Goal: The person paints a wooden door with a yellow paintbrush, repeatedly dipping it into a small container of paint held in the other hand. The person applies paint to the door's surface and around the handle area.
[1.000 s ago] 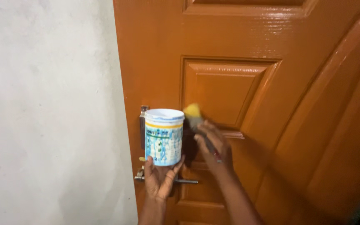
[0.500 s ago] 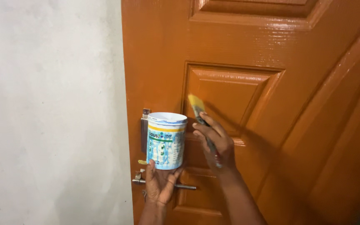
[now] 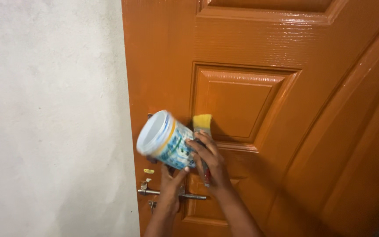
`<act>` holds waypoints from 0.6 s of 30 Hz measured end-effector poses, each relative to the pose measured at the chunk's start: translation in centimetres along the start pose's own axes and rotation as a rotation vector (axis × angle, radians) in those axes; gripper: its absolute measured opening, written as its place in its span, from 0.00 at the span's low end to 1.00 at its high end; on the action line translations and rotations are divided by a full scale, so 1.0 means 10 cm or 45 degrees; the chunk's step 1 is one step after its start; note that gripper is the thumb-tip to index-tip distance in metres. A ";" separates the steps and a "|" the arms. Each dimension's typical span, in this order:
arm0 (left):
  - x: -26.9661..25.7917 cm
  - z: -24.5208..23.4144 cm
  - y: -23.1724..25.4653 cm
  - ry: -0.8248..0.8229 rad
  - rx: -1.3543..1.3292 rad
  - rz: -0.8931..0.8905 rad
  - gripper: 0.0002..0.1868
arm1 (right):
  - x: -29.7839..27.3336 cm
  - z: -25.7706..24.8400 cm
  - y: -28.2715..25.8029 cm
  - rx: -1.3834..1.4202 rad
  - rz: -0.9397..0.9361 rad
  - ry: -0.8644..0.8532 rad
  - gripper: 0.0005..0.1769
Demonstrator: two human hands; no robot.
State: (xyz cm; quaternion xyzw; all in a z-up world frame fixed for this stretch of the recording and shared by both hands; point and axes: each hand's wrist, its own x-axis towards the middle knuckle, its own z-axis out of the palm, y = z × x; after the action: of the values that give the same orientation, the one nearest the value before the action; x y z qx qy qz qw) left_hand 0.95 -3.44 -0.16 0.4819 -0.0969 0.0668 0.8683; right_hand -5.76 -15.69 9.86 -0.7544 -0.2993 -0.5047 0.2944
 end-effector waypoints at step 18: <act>0.32 -0.36 0.62 -0.230 0.538 0.673 0.61 | -0.08 0.09 -0.21 0.357 0.435 0.050 0.22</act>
State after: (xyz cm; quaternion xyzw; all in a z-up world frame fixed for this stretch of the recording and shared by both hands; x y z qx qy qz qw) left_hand 3.14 2.99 3.87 0.6132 -0.2789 0.2647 0.6901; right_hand -7.06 -13.80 9.10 -0.7358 -0.2285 -0.4156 0.4834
